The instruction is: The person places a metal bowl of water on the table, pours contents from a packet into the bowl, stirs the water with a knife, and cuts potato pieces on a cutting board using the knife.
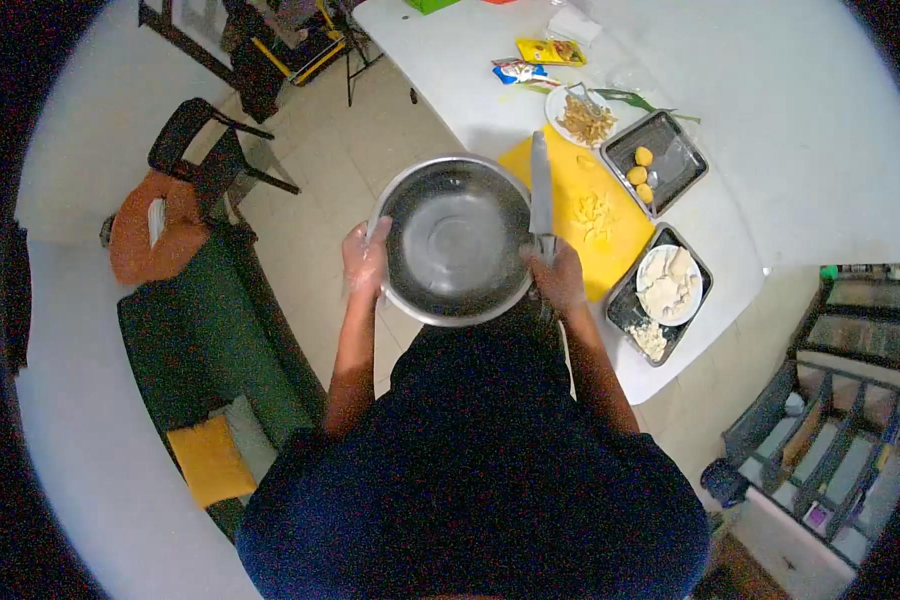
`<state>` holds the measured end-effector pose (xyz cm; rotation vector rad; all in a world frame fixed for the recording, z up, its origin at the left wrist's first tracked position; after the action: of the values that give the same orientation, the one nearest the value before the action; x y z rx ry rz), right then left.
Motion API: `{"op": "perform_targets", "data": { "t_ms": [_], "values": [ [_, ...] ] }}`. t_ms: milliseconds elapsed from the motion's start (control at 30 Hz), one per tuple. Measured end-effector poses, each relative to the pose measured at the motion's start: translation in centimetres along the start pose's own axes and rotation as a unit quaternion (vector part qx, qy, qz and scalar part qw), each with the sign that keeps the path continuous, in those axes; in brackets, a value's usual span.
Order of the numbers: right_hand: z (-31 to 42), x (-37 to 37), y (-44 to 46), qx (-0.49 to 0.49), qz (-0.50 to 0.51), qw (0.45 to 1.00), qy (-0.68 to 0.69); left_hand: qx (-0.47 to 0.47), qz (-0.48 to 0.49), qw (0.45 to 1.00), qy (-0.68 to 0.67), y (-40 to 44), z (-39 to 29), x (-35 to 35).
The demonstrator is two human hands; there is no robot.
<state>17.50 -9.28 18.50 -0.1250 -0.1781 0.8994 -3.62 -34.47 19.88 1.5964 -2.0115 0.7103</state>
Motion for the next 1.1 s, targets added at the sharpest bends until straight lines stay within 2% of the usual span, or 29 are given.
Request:
{"op": "perform_targets", "data": {
  "t_ms": [67, 167, 267, 300, 400, 500, 633, 733, 833, 933, 1000, 1100],
  "values": [
    [-1.8, 0.0, 2.6, 0.017, -0.008, 0.999, -0.044, -0.015, 0.021, 0.999, 0.020, 2.8, -1.3, -0.7],
    [-1.7, -0.2, 5.0, -0.104, -0.061, 0.992, 0.040, -0.029, 0.041, 0.998, 0.026, 7.3, -4.3, -2.4],
    [-2.2, 0.0, 8.4, -0.048, -0.086, 0.995, 0.021, -0.034, 0.057, 0.996, 0.065, 11.4, -5.0, -4.8],
    [-1.2, -0.4, 8.8, -0.057, -0.100, 0.988, 0.107, -0.028, 0.080, 0.993, 0.088, 12.7, -4.9, -5.6],
    [-1.5, 0.2, 11.6, -0.078, -0.104, 0.984, 0.122, -0.050, 0.083, 0.990, 0.101, 15.8, -6.6, -7.6],
    [-1.4, 1.0, 14.7, -0.002, -0.110, 0.992, 0.058, -0.069, 0.067, 0.992, 0.080, 19.3, -4.4, -11.7],
    [-3.9, 1.3, 17.9, -0.088, -0.123, 0.977, 0.151, -0.044, 0.109, 0.993, 0.029, 22.0, -6.5, -14.1],
    [-3.6, 1.9, 20.0, -0.070, -0.142, 0.978, 0.138, -0.035, 0.116, 0.992, 0.043, 24.7, -6.2, -16.9],
    [-4.8, 2.2, 22.2, -0.068, -0.158, 0.975, 0.139, -0.065, 0.085, 0.987, 0.117, 27.2, -7.6, -18.5],
    [-6.3, 2.0, 23.9, -0.117, -0.169, 0.969, 0.136, -0.100, 0.143, 0.979, 0.101, 28.2, -10.2, -19.4],
    [-7.0, 1.7, 24.5, -0.114, -0.186, 0.965, 0.145, -0.080, 0.162, 0.973, 0.142, 29.6, -10.0, -20.8],
    [-8.1, 1.2, 25.9, -0.125, -0.226, 0.957, 0.135, -0.101, 0.156, 0.967, 0.176, 32.0, -9.9, -23.0]
  ]
}}
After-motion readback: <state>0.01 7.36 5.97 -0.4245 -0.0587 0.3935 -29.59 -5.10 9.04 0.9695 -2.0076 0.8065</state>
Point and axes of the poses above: each hand's wrist, its own y-axis towards the middle knuckle, its own x-axis out of the back of the hand, z = x × y, the point moved 7 cm from there along y, towards the middle knuckle, and after that the axes turned 15 degrees about y, right-handed, at the moved point
